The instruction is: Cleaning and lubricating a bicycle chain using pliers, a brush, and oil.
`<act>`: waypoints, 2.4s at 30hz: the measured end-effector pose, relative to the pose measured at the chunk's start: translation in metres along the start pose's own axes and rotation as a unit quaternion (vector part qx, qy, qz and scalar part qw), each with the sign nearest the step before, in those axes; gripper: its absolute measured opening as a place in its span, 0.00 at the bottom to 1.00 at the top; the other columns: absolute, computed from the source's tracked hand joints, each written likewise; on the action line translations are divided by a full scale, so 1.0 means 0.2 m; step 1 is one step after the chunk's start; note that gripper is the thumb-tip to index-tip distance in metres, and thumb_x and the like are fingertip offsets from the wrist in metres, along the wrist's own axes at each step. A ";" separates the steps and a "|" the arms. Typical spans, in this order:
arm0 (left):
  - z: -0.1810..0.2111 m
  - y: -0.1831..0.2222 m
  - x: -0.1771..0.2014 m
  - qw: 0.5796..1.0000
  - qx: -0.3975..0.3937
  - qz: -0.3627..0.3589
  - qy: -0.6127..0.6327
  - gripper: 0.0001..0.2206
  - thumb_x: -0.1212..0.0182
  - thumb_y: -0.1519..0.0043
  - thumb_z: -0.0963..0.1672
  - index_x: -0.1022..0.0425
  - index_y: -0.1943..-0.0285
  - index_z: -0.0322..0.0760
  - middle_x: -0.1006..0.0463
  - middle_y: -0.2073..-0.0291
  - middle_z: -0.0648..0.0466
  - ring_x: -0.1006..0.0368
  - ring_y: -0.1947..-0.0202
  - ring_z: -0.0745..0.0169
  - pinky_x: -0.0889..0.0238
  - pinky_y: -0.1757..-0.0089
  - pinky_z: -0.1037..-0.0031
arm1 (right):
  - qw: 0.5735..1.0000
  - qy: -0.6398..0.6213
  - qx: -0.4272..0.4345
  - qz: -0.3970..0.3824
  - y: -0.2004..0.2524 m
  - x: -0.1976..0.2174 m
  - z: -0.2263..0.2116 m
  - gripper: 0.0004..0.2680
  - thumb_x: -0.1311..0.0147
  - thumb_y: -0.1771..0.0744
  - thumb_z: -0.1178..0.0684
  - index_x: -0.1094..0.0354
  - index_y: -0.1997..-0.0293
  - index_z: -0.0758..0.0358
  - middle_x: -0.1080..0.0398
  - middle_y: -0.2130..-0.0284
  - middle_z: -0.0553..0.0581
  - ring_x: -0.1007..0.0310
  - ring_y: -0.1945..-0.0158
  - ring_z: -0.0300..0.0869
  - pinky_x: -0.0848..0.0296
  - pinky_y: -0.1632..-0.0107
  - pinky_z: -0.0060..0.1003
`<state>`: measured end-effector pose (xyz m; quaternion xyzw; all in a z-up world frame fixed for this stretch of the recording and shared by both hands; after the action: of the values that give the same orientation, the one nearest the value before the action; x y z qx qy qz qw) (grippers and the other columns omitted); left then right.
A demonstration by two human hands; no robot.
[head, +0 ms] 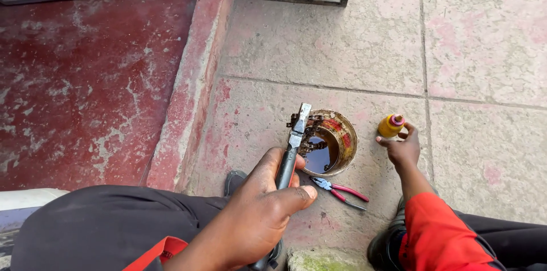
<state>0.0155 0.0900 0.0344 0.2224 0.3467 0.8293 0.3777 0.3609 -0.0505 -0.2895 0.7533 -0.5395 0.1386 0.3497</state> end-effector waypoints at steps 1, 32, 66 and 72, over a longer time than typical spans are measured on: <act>0.01 -0.01 0.00 1.000 -0.024 -0.009 -0.011 0.16 0.40 0.47 0.45 0.28 0.49 0.49 0.34 0.66 0.60 0.38 0.64 0.71 0.45 0.57 0.79 | 1.000 0.025 0.005 0.015 -0.03 0.00 0.01 0.32 0.29 0.45 0.50 0.45 0.36 0.52 0.32 0.50 0.56 0.32 0.49 0.51 0.37 0.50 0.46; 0.10 0.02 -0.02 0.998 -0.045 0.021 -0.050 0.19 0.44 0.52 0.46 0.29 0.49 0.46 0.21 0.59 0.61 0.28 0.58 0.68 0.38 0.52 0.76 | 0.823 0.164 0.507 -0.198 0.96 0.68 -1.95 0.21 0.32 0.44 0.54 0.31 0.48 0.61 0.33 0.61 0.54 0.35 0.61 0.40 0.36 0.61 0.32; 0.06 0.05 -0.22 0.994 -0.079 -0.038 -0.070 0.17 0.42 0.50 0.46 0.32 0.51 0.48 0.29 0.62 0.63 0.35 0.61 0.71 0.42 0.56 0.77 | 0.740 0.210 0.636 -0.063 1.40 0.98 -1.50 0.22 0.30 0.46 0.46 0.27 0.50 0.60 0.31 0.61 0.56 0.30 0.61 0.44 0.34 0.58 0.35; 0.04 0.03 -0.24 0.989 -0.101 -0.043 -0.094 0.12 0.43 0.48 0.46 0.34 0.56 0.48 0.34 0.67 0.62 0.39 0.66 0.69 0.43 0.59 0.73 | 0.739 0.204 0.639 -0.064 1.40 0.98 -1.50 0.22 0.29 0.46 0.47 0.28 0.51 0.63 0.31 0.61 0.58 0.31 0.61 0.44 0.34 0.58 0.35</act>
<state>0.0475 0.0536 0.0394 0.2455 0.2332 0.8184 0.4643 0.2314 -0.0364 0.1460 0.7862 -0.1907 0.5786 -0.1042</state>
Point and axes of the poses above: each hand's wrist, its own y-axis away from the middle knuckle, its own x-axis out of the back of the hand, z = x × y, the point moved 5 cm from there along -y, towards the middle knuckle
